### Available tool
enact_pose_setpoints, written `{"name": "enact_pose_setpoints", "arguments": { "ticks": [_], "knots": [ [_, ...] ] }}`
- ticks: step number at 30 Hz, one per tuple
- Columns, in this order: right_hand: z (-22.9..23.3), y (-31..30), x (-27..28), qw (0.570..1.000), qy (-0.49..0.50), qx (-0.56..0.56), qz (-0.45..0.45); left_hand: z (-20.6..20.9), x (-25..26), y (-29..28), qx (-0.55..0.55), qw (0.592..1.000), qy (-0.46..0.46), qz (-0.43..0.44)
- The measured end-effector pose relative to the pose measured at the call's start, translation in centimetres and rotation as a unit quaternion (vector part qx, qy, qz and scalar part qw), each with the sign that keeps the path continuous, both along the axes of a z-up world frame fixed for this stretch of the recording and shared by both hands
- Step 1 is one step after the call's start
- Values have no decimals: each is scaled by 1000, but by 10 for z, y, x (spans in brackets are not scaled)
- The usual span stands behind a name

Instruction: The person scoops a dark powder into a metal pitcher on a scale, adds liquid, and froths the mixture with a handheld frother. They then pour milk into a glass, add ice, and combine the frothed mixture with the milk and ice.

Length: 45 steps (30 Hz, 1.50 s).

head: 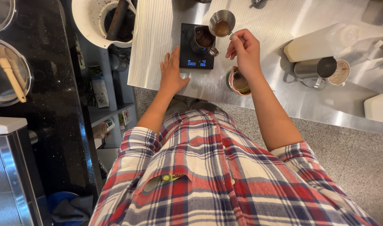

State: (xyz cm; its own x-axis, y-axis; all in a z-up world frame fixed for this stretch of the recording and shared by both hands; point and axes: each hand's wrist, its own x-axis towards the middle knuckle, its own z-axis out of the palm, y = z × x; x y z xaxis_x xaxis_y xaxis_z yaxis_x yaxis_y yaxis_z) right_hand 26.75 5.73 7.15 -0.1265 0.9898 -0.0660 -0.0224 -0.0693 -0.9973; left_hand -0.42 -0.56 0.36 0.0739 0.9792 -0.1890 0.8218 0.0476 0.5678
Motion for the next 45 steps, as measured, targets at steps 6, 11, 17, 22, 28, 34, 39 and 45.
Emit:
{"name": "enact_pose_setpoints", "arguments": {
  "ticks": [6, 11, 17, 22, 28, 34, 39, 45],
  "knots": [
    [0, 0, 2, 999, 33, -12, -13, 4, -2, -2, 10, 1000, -28, 0],
    [-4, -3, -2, 999, 23, 19, -13, 1, -4, -3, 18, 999, -37, 0],
    [3, -11, -9, 996, -55, 72, -11, 1, -4, -2, 27, 999, -41, 1],
    [16, -13, -15, 954, -254, 161, -6, -5, -6, -2, 30, 998, -45, 3],
    [-10, -8, -5, 1000, -7, 8, -20, -12, -7, -7, 92, 990, -109, 26],
    [-14, 2, 12, 988, 120, -69, -64, 12, 4, -24, 143, 977, -155, 19],
    [-10, -10, 17, 982, 156, -42, -102, 4, 21, -45, 93, 978, -170, -77],
    [-4, -15, 7, 996, 22, 22, -88, 0, 40, -49, 77, 981, -71, -166]
  ]
}}
